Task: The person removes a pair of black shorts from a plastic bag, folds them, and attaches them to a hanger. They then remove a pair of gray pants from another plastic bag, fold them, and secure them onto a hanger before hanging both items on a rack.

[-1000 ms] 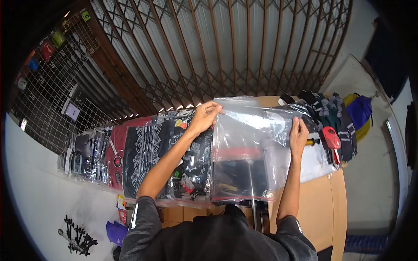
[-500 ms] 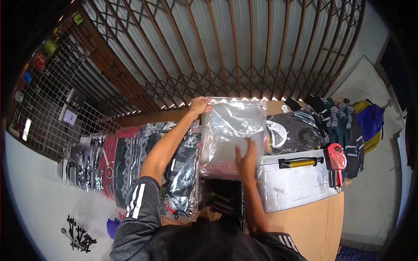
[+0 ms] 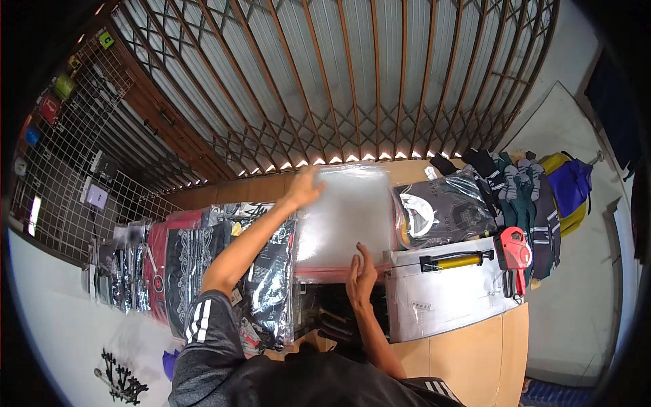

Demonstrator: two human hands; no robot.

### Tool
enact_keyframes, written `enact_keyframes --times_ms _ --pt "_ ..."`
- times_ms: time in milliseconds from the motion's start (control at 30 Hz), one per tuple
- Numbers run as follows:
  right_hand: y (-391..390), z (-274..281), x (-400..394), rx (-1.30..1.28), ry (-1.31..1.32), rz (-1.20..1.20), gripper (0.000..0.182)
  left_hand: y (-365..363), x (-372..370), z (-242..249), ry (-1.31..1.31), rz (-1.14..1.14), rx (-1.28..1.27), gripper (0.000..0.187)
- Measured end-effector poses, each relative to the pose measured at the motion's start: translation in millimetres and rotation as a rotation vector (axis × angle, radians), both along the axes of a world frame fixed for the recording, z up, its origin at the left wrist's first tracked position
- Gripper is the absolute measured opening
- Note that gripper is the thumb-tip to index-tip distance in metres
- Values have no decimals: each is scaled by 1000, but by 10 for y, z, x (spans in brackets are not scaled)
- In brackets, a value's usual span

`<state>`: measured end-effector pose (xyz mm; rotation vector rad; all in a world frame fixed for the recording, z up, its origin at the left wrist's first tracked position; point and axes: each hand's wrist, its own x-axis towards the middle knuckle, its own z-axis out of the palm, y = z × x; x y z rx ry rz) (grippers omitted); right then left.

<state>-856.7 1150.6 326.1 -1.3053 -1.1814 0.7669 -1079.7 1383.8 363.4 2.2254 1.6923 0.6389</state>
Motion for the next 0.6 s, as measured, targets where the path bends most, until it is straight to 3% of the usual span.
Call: enact_keyframes --times_ms 100,133,200,267,300,400,500,600 --pt "47 7 91 -55 50 -38 36 -750 347 -26 119 -341 -289 73" --pt "78 -44 97 -95 86 -36 36 -1097 494 82 264 -393 -483 83" --pt "146 -254 88 -166 139 -6 43 -1679 654 -16 305 -506 -612 92" --pt "145 -303 92 -152 116 40 42 -2069 820 -42 589 -548 -750 103" --pt "153 -297 82 -142 104 63 42 -2197 824 -161 617 -502 -742 106" --pt "1 -43 97 15 -302 100 42 -2425 778 -660 623 -317 -793 116" --pt "-62 -151 93 -13 -545 140 44 -2461 862 -193 670 -266 -943 115" --pt "-41 -481 72 -149 -592 52 46 -2424 858 -427 741 -248 -963 116"
